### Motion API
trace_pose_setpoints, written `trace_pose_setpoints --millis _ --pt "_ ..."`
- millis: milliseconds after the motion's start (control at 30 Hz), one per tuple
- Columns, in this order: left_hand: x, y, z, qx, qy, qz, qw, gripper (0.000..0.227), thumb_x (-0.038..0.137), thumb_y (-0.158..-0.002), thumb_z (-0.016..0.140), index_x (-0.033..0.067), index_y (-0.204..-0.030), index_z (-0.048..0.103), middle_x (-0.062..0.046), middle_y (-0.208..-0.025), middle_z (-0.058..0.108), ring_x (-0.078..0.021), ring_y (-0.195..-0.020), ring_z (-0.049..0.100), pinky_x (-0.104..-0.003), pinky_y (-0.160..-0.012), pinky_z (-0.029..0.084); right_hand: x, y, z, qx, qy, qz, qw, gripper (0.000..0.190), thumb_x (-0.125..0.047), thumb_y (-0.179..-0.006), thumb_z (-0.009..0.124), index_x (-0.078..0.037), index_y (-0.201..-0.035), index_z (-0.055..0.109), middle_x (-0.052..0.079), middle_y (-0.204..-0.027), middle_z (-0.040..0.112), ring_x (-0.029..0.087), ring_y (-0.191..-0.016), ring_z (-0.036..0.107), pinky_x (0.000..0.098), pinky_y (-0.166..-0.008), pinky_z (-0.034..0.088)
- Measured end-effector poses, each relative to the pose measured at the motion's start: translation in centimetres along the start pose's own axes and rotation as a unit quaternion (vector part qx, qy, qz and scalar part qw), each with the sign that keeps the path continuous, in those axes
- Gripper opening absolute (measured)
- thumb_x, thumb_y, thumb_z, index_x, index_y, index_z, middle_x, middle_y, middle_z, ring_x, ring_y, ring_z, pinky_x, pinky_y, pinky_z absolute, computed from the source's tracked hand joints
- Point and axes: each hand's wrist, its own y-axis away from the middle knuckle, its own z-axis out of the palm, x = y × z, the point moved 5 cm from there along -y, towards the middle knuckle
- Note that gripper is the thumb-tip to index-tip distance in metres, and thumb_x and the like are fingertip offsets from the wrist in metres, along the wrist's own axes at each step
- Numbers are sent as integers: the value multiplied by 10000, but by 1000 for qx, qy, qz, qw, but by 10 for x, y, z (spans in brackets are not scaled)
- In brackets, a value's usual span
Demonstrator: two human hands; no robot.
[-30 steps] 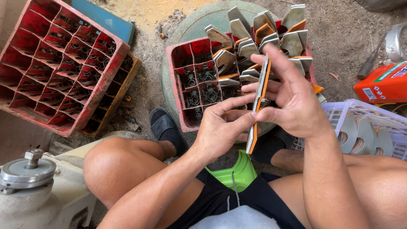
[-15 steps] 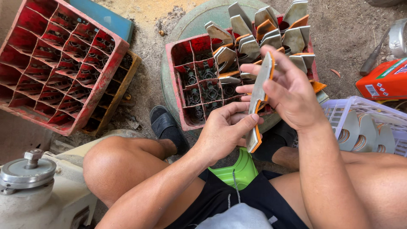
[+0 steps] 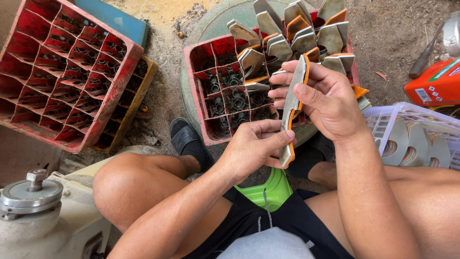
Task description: The person sits on a small stool and repeatedly picks up gray curved parts and orange strips from a red crate. They align and press the orange strip onto the edge of each gray part, then place the assembled unit into a white basket. The process repeats for multiple units throughout the clip.
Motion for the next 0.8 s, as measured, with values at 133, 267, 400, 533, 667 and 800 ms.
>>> trace_pose_setpoints --millis 133,267,400,533,667,800 --pt "0 0 -1 -7 18 11 1000 424 224 -945 703 -45 -1271 664 -92 -997 754 -130 -803 734 -303 -697 646 2 -1 0 -2 6 -2 1000 582 -222 -992 749 63 -1451 533 225 -1273 684 295 -1079 727 450 -940 637" --pt "1 0 -4 -4 24 17 1000 406 212 -948 700 -49 -1258 668 -110 -988 747 -153 -801 729 -319 -700 642 4 -2 2 -5 7 -3 1000 578 -234 -999 741 66 -1446 532 221 -1269 687 282 -1081 732 427 -942 640" --pt "2 -1 -6 2 1 31 1000 370 194 -948 696 -33 -1240 690 -101 -1016 747 -138 -829 725 -304 -707 636 6 -3 5 -4 15 1 1000 569 -243 -994 736 62 -1429 534 208 -1254 693 270 -1074 734 414 -933 637" --pt "2 0 -7 2 -7 29 1000 347 179 -960 679 -50 -1221 694 -119 -1018 745 -150 -801 723 -305 -686 632 10 -4 7 1 27 1 1000 532 -244 -1001 743 64 -1393 559 187 -1185 700 245 -1031 732 392 -920 635" --pt "0 -2 -5 -16 20 21 999 361 181 -964 655 -67 -1227 658 -119 -1062 746 -166 -787 736 -312 -657 624 7 -4 10 -4 46 -39 998 605 -466 -991 686 19 -1339 592 158 -1127 704 217 -954 722 331 -849 608" --pt "-9 -5 2 -61 6 3 998 369 177 -965 649 -40 -1263 631 -143 -1069 741 -178 -787 731 -316 -677 626 8 -6 -1 106 -52 -37 992 659 -708 -993 411 -74 -918 574 100 -800 625 179 -648 615 309 -582 540"
